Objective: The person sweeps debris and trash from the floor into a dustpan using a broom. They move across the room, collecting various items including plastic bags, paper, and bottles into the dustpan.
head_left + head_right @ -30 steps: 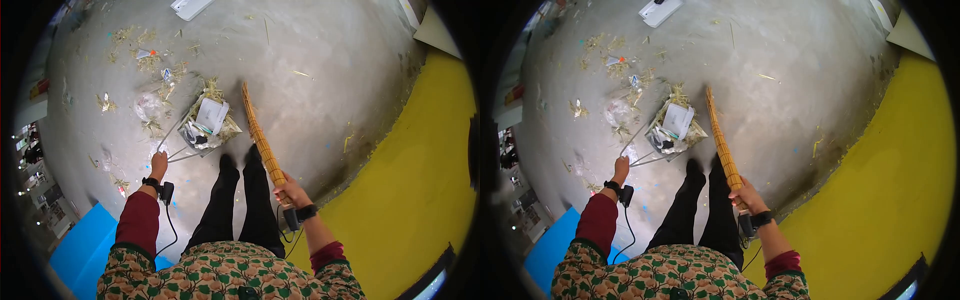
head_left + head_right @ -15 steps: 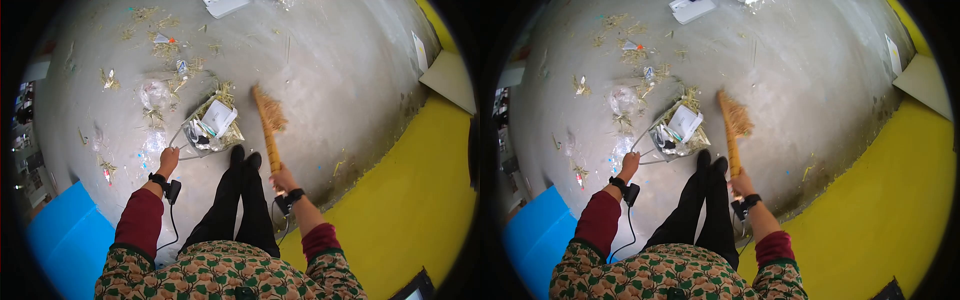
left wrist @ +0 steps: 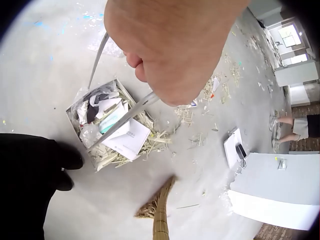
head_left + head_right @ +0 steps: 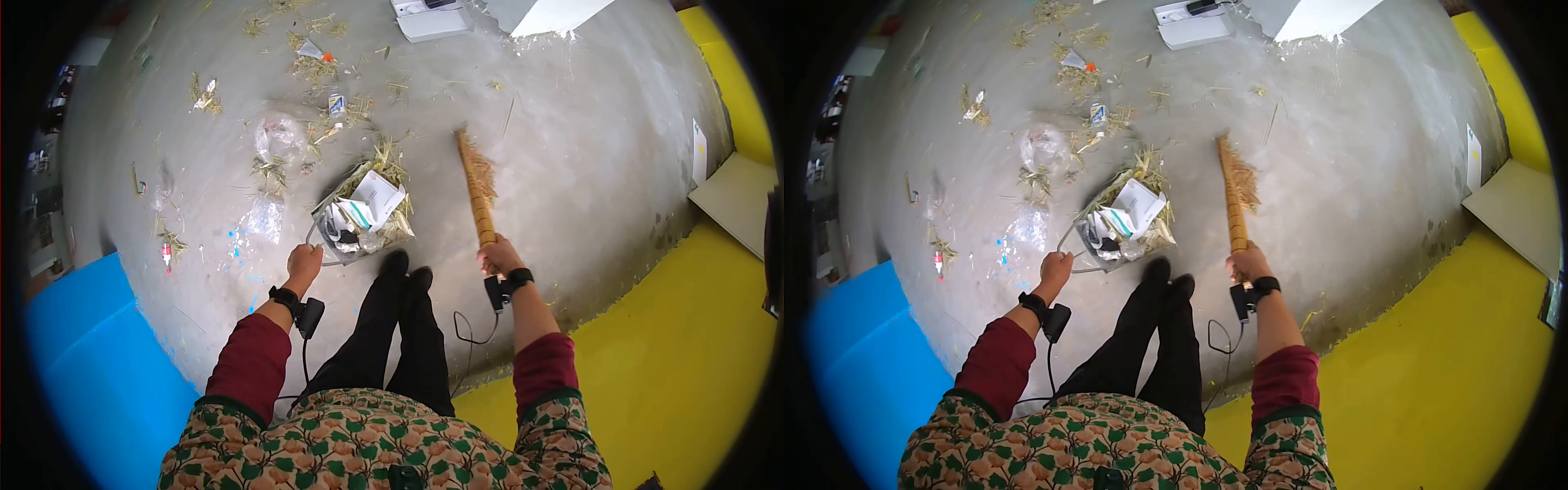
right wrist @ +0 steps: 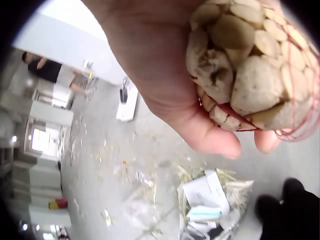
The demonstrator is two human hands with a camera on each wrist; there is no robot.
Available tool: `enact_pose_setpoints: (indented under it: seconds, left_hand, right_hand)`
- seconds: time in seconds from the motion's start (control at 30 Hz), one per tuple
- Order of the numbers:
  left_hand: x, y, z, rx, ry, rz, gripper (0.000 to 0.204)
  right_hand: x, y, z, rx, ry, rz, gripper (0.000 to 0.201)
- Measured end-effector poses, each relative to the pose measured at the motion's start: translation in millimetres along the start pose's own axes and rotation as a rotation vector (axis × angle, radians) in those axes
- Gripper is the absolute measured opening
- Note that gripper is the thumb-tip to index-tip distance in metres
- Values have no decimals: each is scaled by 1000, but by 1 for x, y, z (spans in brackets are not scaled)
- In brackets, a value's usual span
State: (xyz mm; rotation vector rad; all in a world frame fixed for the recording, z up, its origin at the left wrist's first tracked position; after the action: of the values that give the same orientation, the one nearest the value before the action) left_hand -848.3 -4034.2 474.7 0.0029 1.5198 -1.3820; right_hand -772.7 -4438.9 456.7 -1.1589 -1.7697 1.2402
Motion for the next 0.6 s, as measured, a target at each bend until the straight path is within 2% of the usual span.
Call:
enact_pose_setpoints:
  seconds: [0.07,0.13,0.2,0.27,0.33,0.4,0.47,0.53,0.6]
  left_hand:
    - [6,7,-9,37,-13,-1,35]
    - [8,6,-9,38,-90,14,35]
    - [7,5,-8,25,-130,-4,35]
    - [7,4,-8,61,-180,4,35]
    - [11,7,-9,71,-210,35,34]
    - [13,8,1,26,-167,90,33]
    - [13,8,12,9,-226,102,32]
    - [5,1,26,11,-277,135,33]
    - [6,2,33,-51,-312,93,33]
  right_hand:
    - [59,3,12,-1,-212,30,39]
    - [112,-18,26,40,-245,-132,41]
    - [139,-37,38,105,-161,-243,42]
    - [121,-46,37,61,-156,-311,41]
    - [81,-73,12,45,-27,-448,44]
    - [43,-97,-5,-56,-108,-393,59]
    - [5,-109,-17,-69,-172,-252,69]
    - [-38,-108,-24,-85,-58,-140,74]
    - [-88,-81,-36,-142,64,1,64]
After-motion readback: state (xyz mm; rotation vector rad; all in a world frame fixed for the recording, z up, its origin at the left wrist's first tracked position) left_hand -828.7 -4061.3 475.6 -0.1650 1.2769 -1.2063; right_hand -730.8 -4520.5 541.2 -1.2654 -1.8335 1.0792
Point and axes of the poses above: each hand's wrist, its own y-axis towards the middle knuckle, its own x-axis out of the palm, z = x × y, the point moved 3 cm from there along y, towards the middle knuckle, and after that the axes turned 11 degrees about -z, right-handed, at the moved point
